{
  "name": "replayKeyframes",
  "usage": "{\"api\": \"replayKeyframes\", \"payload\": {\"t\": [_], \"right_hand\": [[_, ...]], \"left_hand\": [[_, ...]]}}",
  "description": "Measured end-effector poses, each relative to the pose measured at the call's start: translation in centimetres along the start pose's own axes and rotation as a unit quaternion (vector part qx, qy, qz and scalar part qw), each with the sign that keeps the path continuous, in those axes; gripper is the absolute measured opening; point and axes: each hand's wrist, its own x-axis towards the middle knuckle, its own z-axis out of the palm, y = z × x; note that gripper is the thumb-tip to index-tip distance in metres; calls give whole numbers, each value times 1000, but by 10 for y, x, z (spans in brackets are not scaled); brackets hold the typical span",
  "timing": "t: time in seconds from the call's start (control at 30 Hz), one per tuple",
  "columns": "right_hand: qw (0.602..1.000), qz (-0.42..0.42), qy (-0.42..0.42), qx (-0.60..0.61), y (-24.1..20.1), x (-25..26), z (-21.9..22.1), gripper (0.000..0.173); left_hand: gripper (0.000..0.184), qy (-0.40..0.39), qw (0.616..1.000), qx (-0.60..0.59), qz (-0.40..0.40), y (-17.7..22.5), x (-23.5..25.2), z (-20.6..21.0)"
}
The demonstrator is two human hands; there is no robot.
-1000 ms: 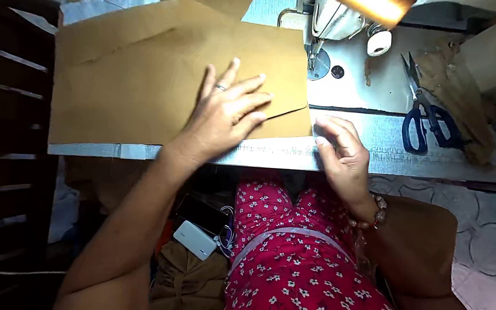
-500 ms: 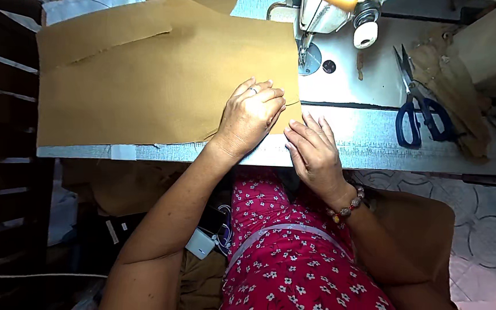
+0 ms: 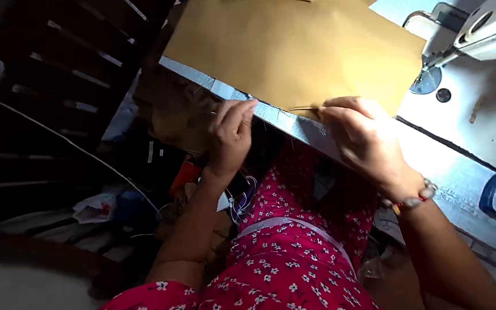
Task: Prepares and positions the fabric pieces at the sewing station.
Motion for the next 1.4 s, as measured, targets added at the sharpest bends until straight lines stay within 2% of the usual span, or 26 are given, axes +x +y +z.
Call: {"api": "replayKeyframes", "payload": {"t": [0.1,0.3,0.43,0.5,0.57,0.6,0.63,0.7,0.73,0.83,0.9,0.97,1.03,1.1,1.17,1.3,1.4], "right_hand": [[998,-42,-26,-45,17,18,30,26],[995,-40,-8,-96,9,9,49,24],[994,-39,20,-101,9,5,55,25],[993,-42,12,-107,6,4,53,26],[993,-44,22,-109,8,5,56,26],[993,-45,23,-107,9,4,57,26],[993,-44,24,-105,9,4,57,26],[993,-43,23,-106,9,3,57,26],[993,-43,24,-107,9,3,58,26],[993,-41,48,-101,8,5,64,23],[993,-31,61,-94,7,4,67,21],[993,-9,62,-96,5,2,67,23],[994,33,47,-97,1,-7,61,30],[989,106,-22,-97,-9,-24,34,42],[973,184,-54,-127,-6,-45,7,48],[920,325,26,-216,20,-80,-21,47],[930,291,81,-209,3,-92,-23,40]], "left_hand": [[26,-31,995,71,-57,-15,4,-12],[34,-24,993,58,-98,-14,16,2],[35,52,991,55,-110,-13,25,18],[47,99,988,47,-110,-13,27,24],[59,107,986,42,-119,-11,29,24],[60,95,988,45,-113,-11,29,22],[51,80,991,51,-92,-12,29,21],[15,63,994,88,-29,-16,30,19],[13,56,992,112,-2,-17,31,17],[21,10,985,164,44,-8,39,9],[26,-28,990,118,75,4,49,16],[44,-130,985,39,105,15,60,30],[64,-263,957,64,102,26,67,44],[69,-320,937,104,88,30,67,52],[69,-336,930,122,80,30,68,51],[67,-346,928,121,73,44,73,46],[57,-312,937,47,153,68,79,60]]}}
